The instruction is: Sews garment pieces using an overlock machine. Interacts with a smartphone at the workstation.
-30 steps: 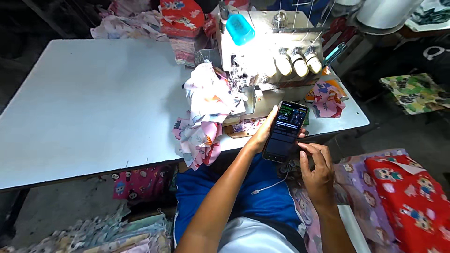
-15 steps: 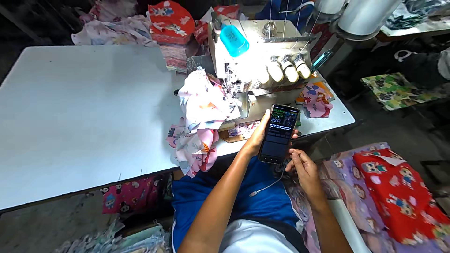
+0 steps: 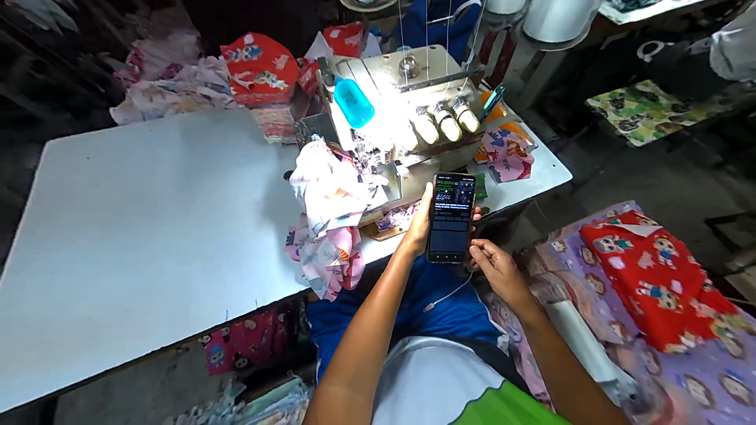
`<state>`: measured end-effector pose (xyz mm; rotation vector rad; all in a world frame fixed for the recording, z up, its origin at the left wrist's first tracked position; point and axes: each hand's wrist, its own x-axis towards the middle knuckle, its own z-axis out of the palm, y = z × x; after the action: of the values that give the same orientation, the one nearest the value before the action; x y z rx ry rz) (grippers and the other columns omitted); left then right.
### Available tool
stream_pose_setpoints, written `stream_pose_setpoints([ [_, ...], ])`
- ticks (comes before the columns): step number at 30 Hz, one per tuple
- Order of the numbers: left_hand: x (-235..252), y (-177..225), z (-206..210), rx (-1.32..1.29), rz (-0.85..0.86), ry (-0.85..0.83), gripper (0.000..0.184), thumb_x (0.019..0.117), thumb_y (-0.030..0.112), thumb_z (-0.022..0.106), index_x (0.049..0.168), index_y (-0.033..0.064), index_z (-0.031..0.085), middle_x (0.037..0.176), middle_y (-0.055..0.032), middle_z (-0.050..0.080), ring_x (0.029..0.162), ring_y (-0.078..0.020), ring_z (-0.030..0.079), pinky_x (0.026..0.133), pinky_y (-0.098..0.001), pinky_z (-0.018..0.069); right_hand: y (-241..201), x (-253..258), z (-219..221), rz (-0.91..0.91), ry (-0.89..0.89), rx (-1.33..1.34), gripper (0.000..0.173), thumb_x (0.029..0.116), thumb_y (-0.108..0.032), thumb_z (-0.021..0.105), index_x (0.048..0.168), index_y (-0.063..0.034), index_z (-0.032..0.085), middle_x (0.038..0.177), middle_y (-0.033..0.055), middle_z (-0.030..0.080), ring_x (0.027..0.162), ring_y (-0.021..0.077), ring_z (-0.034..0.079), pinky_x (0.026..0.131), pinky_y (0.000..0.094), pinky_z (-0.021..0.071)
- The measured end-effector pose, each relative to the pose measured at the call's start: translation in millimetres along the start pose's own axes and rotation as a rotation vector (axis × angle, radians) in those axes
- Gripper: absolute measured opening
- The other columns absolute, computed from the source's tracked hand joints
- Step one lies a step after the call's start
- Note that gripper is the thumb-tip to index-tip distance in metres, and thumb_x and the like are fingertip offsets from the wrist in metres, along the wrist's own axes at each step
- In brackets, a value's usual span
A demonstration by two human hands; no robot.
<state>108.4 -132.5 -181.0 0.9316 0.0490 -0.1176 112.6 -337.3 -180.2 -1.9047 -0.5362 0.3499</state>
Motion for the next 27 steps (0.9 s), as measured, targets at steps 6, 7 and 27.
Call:
stream_pose_setpoints([
  [6, 15, -1, -2, -0.12, 0.002, -0.076, 0.088, 0.1022, 0.066, -0.003, 0.138, 0.0068, 0.052, 0.121, -0.0209, 0.07, 0.112, -0.0343, 0.069, 0.093, -0.0494, 0.0586, 1, -9, 6, 0.057, -0.061, 0.201, 0.035, 0.1099, -0.016, 0.041, 0.13, 0.0083, 0.057, 0.104, 0.0112, 0.072, 0.089, 0.011, 0.073, 0.084, 0.026, 0.0612],
  [7, 16, -1, -2, -0.121, 0.003, -0.078, 0.088, 0.1022, 0.066, -0.003, 0.138, 0.0067, 0.052, 0.122, -0.021, 0.07, 0.113, -0.0343, 0.069, 0.093, -0.0493, 0.0585, 2, -8, 5, 0.053, -0.061, 0.2, 0.035, 0.1097, -0.016, 0.042, 0.13, 0.008, 0.057, 0.104, 0.0113, 0.072, 0.089, 0.0112, 0.073, 0.084, 0.0264, 0.0611],
  [27, 3, 2, -2, 0.016, -0.026, 0.017, 0.084, 0.1024, 0.07, 0.005, 0.137, 0.0141, 0.059, 0.118, -0.0156, 0.072, 0.104, -0.0286, 0.072, 0.087, -0.0484, 0.0609, -52, 105, -46, -0.288, 0.069, -0.397, 0.047, 0.1094, -0.037, 0.047, 0.141, -0.0032, 0.053, 0.119, 0.0186, 0.066, 0.097, 0.0294, 0.066, 0.082, 0.0452, 0.0549],
])
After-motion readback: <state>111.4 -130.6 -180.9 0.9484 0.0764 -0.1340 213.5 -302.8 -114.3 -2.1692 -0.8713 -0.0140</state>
